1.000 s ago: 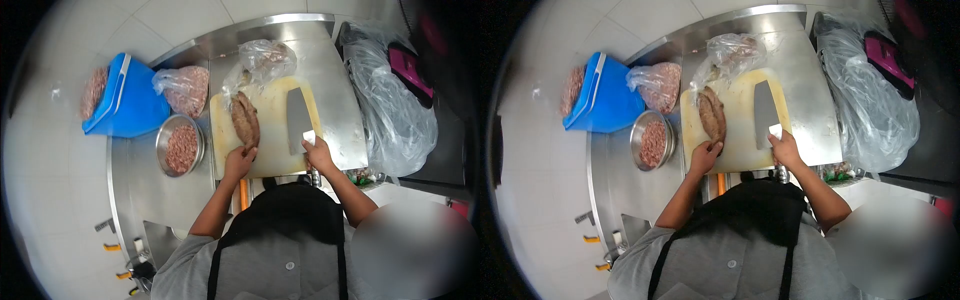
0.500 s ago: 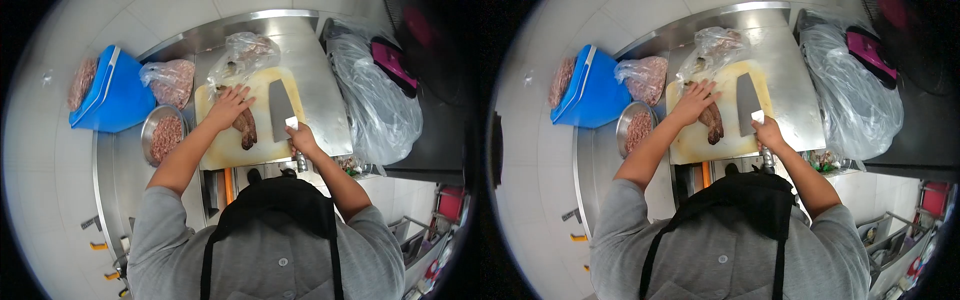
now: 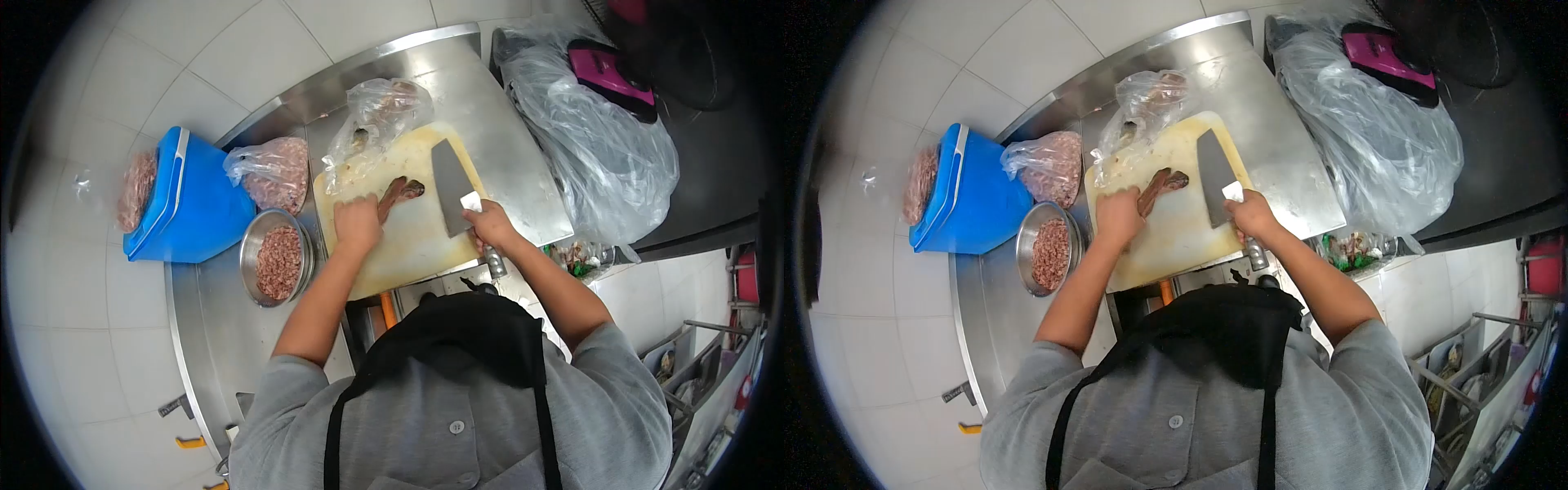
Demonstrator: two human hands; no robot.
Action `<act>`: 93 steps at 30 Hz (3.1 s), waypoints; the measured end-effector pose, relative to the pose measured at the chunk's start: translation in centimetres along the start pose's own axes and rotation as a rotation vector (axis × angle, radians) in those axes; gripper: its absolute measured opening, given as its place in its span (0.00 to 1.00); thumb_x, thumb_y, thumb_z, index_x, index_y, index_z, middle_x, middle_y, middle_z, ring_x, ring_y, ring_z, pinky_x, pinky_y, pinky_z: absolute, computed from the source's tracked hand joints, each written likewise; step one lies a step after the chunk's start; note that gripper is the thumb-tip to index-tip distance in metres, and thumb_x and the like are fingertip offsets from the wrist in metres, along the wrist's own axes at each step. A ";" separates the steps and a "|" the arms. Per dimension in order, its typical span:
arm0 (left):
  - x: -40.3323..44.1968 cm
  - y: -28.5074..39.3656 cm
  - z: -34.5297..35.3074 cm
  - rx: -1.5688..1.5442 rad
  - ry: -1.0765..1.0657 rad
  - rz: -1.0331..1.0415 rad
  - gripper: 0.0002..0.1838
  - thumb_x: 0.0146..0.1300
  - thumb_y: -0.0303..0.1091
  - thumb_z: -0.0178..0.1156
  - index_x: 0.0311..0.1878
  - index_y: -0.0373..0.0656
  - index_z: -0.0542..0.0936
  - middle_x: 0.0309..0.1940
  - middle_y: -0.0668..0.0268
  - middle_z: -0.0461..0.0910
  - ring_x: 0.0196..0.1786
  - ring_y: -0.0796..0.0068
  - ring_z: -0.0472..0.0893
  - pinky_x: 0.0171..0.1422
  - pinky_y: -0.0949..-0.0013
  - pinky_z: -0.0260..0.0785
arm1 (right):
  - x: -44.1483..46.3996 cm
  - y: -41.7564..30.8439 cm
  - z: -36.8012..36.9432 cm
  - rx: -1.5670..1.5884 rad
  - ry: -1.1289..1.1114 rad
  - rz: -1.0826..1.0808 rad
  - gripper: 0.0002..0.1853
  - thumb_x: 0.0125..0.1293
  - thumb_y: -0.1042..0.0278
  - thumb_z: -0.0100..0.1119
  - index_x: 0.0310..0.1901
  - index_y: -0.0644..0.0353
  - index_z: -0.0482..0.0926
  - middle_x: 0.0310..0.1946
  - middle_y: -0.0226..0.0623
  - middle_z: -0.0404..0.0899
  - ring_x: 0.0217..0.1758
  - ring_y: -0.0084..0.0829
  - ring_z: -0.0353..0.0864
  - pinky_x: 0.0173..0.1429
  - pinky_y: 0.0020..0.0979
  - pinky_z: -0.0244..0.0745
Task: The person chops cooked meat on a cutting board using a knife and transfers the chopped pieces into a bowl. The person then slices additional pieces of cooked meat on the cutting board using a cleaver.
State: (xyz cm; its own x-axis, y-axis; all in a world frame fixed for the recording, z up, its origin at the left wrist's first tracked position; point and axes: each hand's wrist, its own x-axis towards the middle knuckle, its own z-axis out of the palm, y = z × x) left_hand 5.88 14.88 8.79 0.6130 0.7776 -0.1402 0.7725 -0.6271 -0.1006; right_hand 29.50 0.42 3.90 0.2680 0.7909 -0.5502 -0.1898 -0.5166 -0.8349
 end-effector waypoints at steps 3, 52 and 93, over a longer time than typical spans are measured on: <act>-1.1 -0.4 2.2 -0.090 -0.025 -0.126 0.18 0.59 0.36 0.66 0.51 0.42 0.79 0.45 0.52 0.84 0.52 0.53 0.84 0.55 0.51 0.74 | -1.7 -1.7 -0.8 -0.227 0.062 -0.128 0.14 0.73 0.65 0.58 0.47 0.71 0.75 0.20 0.43 0.76 0.13 0.32 0.74 0.18 0.38 0.71; 6.9 8.6 5.5 -0.499 0.083 0.371 0.21 0.54 0.22 0.68 0.52 0.48 0.86 0.49 0.54 0.80 0.51 0.48 0.78 0.60 0.52 0.73 | -17.1 3.7 -14.4 -0.637 0.642 -0.225 0.16 0.74 0.58 0.58 0.49 0.66 0.75 0.30 0.51 0.82 0.33 0.46 0.84 0.39 0.44 0.77; -8.6 -1.9 4.2 -0.752 0.020 -0.360 0.29 0.47 0.34 0.75 0.54 0.35 0.82 0.44 0.52 0.87 0.47 0.57 0.87 0.55 0.60 0.78 | -12.1 -4.6 -6.5 -0.752 0.088 -0.336 0.16 0.74 0.57 0.57 0.46 0.65 0.74 0.35 0.61 0.83 0.43 0.63 0.83 0.46 0.54 0.76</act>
State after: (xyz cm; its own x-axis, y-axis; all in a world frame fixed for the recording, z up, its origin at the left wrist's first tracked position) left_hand -1.51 9.21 6.08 0.3046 0.9296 -0.2072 0.8224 -0.1470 0.5495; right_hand 33.26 -8.88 14.27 0.2765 0.9299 -0.2426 0.5878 -0.3634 -0.7228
